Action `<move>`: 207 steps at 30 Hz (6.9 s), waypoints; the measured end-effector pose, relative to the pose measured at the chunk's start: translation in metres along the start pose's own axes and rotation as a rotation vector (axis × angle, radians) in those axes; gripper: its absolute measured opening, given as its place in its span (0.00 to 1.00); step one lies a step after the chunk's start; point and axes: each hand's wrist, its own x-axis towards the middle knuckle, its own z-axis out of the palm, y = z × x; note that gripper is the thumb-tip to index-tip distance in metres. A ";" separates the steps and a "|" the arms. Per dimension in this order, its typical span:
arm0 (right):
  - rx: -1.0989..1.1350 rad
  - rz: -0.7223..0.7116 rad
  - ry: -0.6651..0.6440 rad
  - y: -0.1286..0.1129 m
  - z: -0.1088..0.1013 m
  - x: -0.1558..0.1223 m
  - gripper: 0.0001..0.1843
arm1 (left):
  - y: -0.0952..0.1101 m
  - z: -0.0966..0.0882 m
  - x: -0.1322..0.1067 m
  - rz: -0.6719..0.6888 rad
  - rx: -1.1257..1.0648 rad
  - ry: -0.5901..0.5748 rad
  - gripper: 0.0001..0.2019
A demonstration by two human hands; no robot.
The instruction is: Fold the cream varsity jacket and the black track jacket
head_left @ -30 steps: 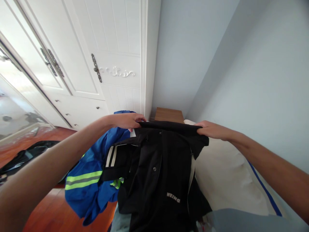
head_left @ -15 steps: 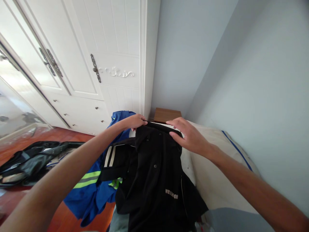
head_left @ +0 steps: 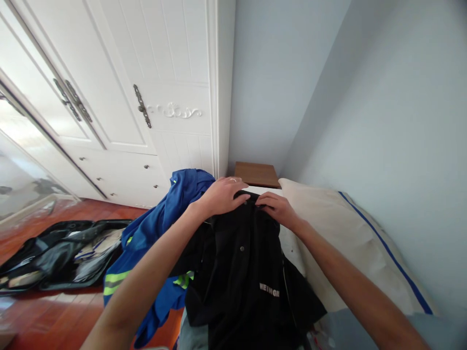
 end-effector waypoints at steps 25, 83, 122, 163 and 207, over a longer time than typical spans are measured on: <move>0.068 0.159 0.548 -0.061 0.032 -0.015 0.08 | 0.052 0.042 -0.026 -0.413 -0.955 0.271 0.06; 0.417 0.297 0.563 -0.089 0.035 -0.035 0.08 | 0.095 0.031 -0.058 -0.130 -0.458 0.271 0.12; 0.316 0.487 0.719 -0.091 0.044 -0.038 0.09 | 0.067 0.039 -0.045 -0.387 -0.910 0.414 0.12; 0.820 1.228 0.563 -0.128 0.037 -0.064 0.26 | 0.078 0.092 -0.097 -0.808 -1.367 0.256 0.11; 0.270 0.945 0.392 -0.179 0.056 -0.046 0.30 | 0.095 0.084 -0.100 -0.489 -0.747 0.467 0.05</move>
